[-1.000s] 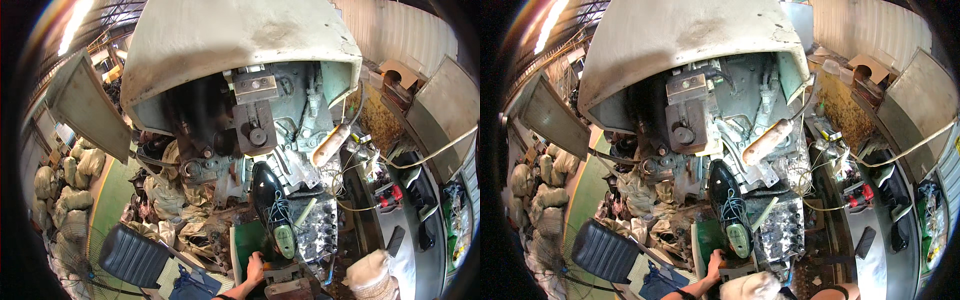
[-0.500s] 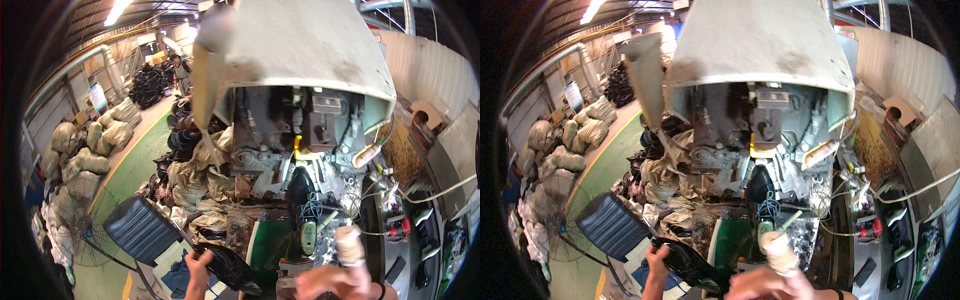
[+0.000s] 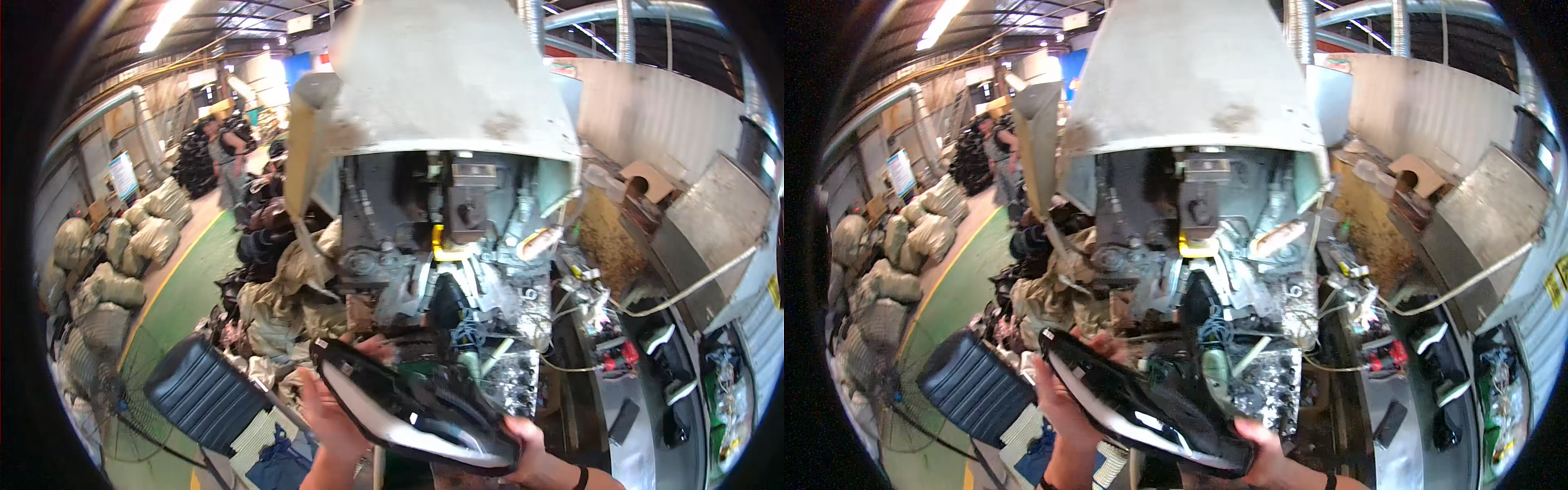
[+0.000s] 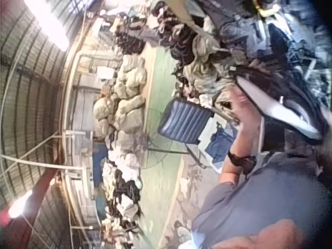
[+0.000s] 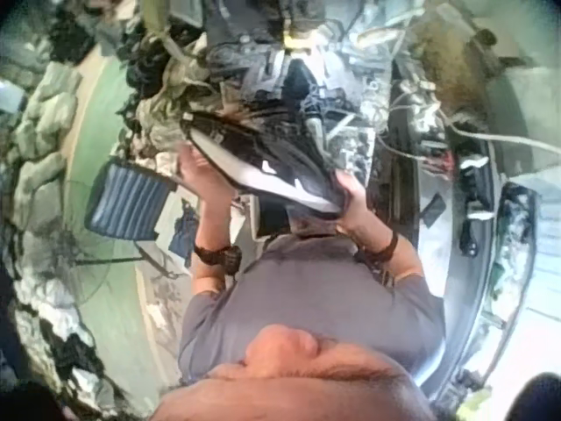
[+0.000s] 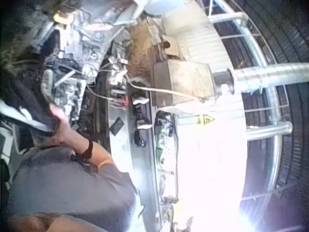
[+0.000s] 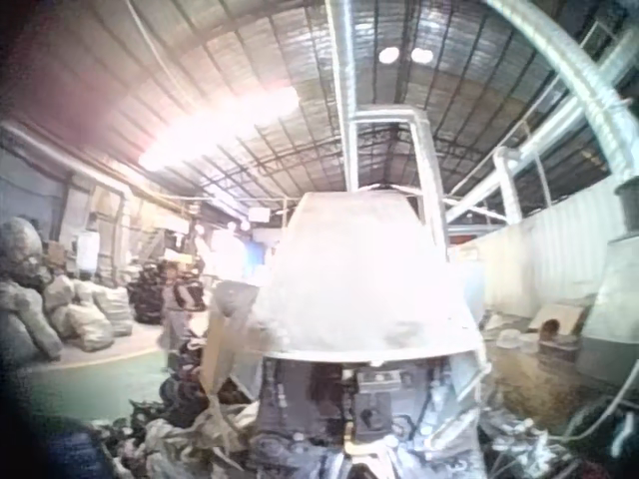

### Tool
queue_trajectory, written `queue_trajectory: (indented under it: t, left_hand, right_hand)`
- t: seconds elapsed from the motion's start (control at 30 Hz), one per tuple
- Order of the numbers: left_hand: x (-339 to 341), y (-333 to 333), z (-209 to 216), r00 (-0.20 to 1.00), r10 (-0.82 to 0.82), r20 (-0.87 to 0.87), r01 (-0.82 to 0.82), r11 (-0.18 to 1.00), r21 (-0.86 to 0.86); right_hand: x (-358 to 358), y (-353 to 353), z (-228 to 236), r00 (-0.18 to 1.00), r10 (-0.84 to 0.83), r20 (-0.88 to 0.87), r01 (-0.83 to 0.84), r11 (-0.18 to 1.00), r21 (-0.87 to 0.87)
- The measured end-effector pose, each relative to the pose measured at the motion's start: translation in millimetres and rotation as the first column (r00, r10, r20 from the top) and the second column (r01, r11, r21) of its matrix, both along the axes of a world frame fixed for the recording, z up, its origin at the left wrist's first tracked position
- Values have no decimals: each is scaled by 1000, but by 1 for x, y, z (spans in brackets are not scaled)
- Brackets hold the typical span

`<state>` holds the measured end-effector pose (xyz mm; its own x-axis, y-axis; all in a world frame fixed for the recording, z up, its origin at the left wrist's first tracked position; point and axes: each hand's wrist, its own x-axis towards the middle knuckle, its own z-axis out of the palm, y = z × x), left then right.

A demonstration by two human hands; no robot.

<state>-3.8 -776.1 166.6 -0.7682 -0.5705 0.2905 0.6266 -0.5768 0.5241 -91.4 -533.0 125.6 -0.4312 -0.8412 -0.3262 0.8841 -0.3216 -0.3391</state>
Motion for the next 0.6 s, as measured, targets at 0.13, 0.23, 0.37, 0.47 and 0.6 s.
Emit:
queue_trajectory:
  t: [0.13, 0.23, 0.37, 0.47, 0.6]
  left_hand:
    - [-42, 57, -2, 945, -328, -22, 328, 940, 91]
    - [-55, 81, -9, 931, -364, -39, 363, 906, 216]
    - [-71, 92, -16, 877, -481, 28, 466, 862, 201]
    - [-83, 101, -22, 798, -601, 51, 548, 758, 353]
    - [-95, 123, -49, 755, -652, 67, 610, 736, 293]
  right_hand:
    - [-15, 32, -70, 959, -77, 271, 80, 997, -2]
    - [-5, 44, -68, 940, -204, 275, 204, 979, 28]
    - [8, 57, -63, 916, -311, 254, 296, 950, 94]
    - [21, 86, -88, 888, -315, 336, 357, 931, -71]
    - [46, 116, -82, 851, -399, 342, 432, 901, -24]
